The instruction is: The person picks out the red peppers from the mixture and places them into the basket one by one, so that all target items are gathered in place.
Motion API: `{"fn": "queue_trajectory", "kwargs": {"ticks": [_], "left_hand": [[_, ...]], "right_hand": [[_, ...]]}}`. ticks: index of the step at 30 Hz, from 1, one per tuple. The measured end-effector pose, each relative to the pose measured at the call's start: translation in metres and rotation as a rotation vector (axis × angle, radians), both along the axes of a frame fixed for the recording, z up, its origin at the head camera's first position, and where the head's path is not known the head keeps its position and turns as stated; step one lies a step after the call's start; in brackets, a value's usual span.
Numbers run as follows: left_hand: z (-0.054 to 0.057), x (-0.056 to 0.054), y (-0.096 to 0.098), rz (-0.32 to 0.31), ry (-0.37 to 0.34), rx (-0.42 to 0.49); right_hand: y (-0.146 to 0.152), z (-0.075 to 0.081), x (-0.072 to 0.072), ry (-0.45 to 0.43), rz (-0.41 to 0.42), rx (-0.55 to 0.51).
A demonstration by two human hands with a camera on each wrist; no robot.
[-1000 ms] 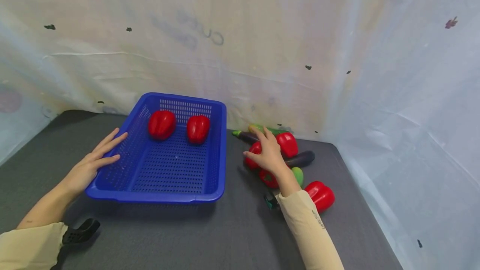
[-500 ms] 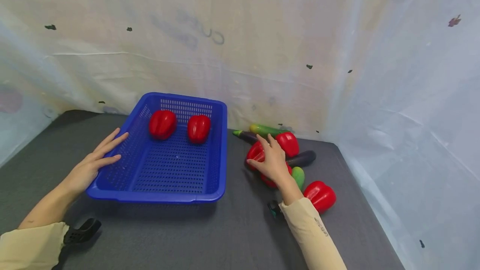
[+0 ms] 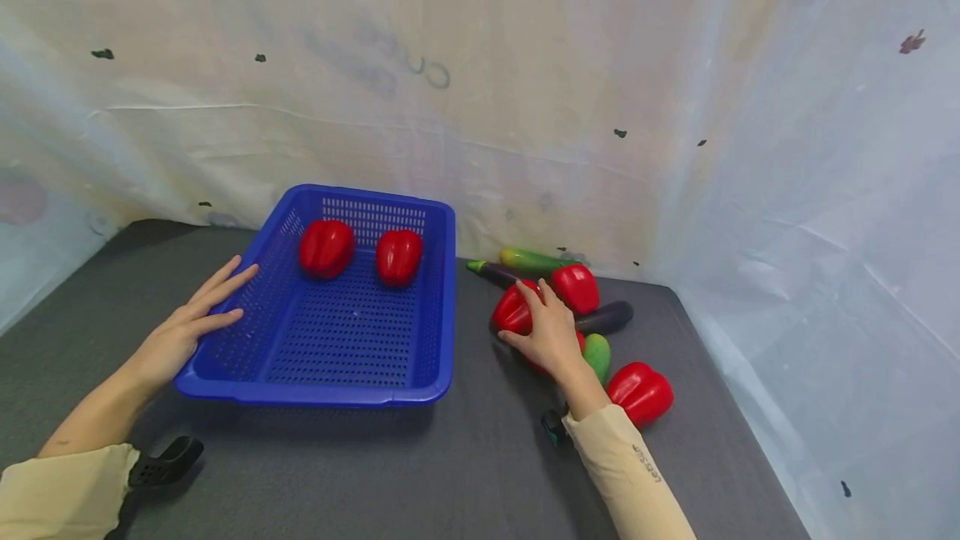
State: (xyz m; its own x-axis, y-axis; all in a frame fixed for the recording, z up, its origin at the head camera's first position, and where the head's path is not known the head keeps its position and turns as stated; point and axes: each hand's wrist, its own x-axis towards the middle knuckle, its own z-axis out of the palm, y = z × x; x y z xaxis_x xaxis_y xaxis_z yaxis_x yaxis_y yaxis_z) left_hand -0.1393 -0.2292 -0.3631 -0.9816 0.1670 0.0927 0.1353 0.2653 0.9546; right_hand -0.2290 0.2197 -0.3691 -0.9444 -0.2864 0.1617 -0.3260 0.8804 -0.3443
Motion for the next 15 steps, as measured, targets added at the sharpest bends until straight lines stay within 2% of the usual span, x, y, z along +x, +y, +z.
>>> {"fn": "queue_trajectory", "kwargs": {"ticks": [9, 15], "left_hand": [[0.0012, 0.0009, 0.0013, 0.008, 0.002, -0.013], [0.0009, 0.0006, 0.0007, 0.011, 0.002, -0.022]], "right_hand": [[0.0001, -0.0042, 0.0007, 0.004, 0.003, 0.0], [0.0005, -0.0068, 0.0001, 0.044, 0.009, 0.014]]}}
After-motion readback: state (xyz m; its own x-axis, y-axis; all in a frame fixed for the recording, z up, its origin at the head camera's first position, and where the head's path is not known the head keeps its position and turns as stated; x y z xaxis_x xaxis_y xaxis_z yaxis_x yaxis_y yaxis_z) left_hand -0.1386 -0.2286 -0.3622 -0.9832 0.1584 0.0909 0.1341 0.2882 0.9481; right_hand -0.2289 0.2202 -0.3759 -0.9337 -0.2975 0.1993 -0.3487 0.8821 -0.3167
